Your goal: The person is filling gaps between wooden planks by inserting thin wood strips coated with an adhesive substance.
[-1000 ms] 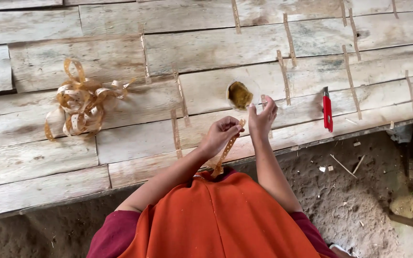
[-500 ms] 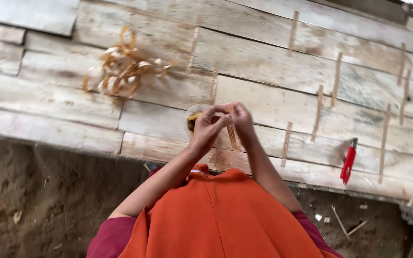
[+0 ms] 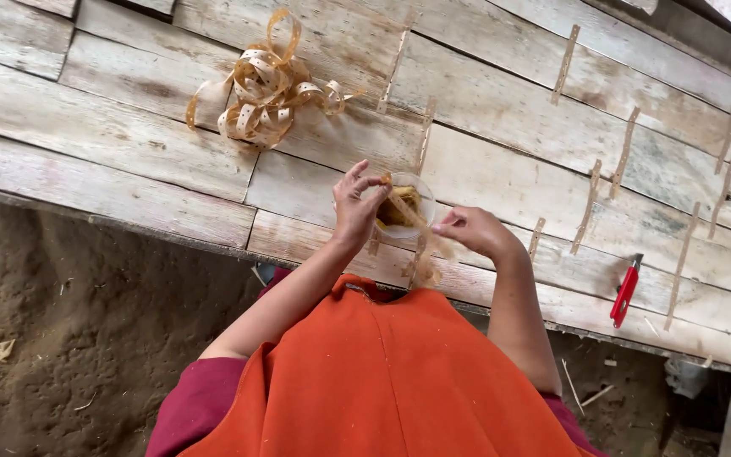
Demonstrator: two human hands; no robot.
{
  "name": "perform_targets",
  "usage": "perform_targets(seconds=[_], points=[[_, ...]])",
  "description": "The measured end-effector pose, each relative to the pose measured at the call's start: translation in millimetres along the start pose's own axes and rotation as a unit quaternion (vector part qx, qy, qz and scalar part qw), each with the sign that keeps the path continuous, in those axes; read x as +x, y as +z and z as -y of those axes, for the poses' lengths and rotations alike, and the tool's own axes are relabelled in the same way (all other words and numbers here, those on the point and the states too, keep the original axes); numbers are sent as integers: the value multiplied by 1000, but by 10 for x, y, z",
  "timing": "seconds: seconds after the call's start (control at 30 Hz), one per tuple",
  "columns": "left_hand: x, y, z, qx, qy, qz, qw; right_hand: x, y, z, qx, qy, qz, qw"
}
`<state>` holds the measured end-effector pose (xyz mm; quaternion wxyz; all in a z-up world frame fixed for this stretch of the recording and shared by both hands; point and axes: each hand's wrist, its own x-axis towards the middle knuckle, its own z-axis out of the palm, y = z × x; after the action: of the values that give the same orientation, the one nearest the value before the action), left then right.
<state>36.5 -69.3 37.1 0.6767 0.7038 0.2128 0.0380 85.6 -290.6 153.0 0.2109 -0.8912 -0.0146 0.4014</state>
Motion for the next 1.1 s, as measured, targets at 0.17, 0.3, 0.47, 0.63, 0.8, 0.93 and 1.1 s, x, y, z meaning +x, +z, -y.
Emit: perform_targets(seconds=[0.17,0.3,0.47,0.63,0.8,0.93,1.1], points=[[55,114,375,79,24,18,996,519,280,-191,-104,-188,-272,938],[81,152,457,135,83,-20,987,701,489,386,-163,-143,-200,956],[56,146,428,183,138,-41,973,805,512,502,-194,-139,-182,954],[141,213,387,222,224,-93,945,859,512,383,-204,-157,-184,948],[272,-74,-329,131,229,-149,953,862,546,323,-206,-177,-201,941],[192,-284,-626,144,212,-136,957,750,355,434,-187,-183,-173,950],[-50,-499,-817,37,99,-72,992,501,245,849,178,-370,-64,909]])
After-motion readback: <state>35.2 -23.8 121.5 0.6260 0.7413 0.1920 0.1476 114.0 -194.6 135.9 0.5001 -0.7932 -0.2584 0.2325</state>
